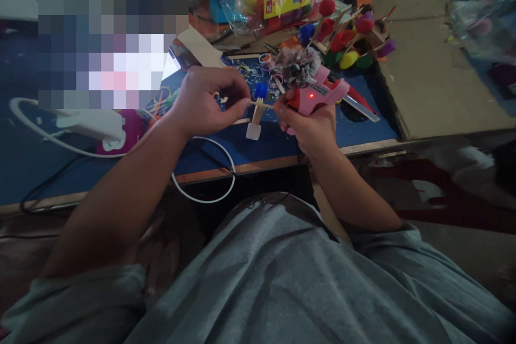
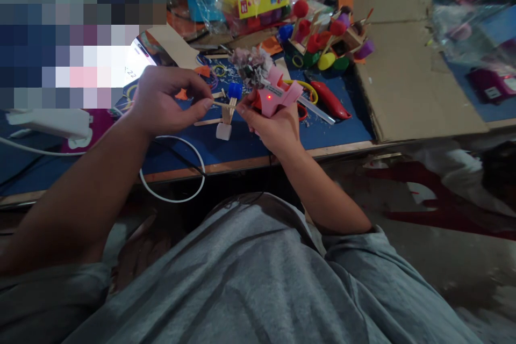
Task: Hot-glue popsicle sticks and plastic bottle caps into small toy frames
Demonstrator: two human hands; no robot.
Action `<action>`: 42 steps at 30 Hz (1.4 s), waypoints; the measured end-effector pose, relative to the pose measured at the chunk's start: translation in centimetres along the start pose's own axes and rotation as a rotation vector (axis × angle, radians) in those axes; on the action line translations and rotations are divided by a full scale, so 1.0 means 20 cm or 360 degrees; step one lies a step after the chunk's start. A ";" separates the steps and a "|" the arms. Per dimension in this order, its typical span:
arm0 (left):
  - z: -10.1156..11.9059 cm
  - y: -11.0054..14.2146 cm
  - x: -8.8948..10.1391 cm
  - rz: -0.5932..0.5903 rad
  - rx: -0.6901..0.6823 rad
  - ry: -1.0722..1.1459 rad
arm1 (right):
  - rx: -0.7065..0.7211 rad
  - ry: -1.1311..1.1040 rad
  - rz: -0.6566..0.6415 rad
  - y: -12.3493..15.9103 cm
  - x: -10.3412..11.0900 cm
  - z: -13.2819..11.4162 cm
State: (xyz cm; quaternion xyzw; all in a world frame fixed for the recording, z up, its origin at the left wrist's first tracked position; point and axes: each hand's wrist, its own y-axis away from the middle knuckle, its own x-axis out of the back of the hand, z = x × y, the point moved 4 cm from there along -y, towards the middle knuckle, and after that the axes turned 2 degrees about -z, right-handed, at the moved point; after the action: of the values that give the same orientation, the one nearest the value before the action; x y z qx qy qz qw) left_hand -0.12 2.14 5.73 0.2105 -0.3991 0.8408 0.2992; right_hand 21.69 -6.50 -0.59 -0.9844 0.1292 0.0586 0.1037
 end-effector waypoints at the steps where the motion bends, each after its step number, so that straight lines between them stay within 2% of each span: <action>1: 0.00 0.00 0.00 0.0003 -0.0014 0.0008 | -0.0003 -0.0005 0.0004 0.00 0.00 0.00; 10: 0.00 0.01 0.00 -0.0007 0.0011 -0.0008 | 0.0048 -0.0079 0.0019 0.01 -0.02 -0.02; 14: -0.04 0.01 0.01 0.0052 0.0090 0.0144 | 0.0060 -0.0055 0.0067 -0.01 0.01 0.01; 20: -0.08 0.01 -0.05 -0.0248 0.0251 0.0124 | 0.0099 -0.0186 0.0113 -0.03 0.03 0.02; 23: -0.08 0.01 -0.09 -0.0297 0.0282 0.0153 | 0.0093 -0.0187 0.0132 -0.04 0.03 0.01; 28: -0.08 0.00 -0.10 -0.0214 0.0306 0.0169 | 0.0100 -0.0250 0.0159 -0.05 0.04 0.01; 34: -0.11 0.00 -0.08 0.0028 0.0400 0.0329 | 0.0112 -0.0364 0.0216 -0.06 0.03 0.01; 42: -0.12 -0.02 -0.08 0.0106 0.0437 0.0632 | 0.0009 -0.0227 0.0176 -0.06 0.03 0.03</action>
State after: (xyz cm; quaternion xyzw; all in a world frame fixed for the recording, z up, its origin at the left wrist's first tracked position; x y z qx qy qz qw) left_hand 1.04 3.71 3.55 0.0665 -0.2212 0.9214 0.3125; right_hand 22.55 -5.43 -1.13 -0.9688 0.1757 0.1339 0.1120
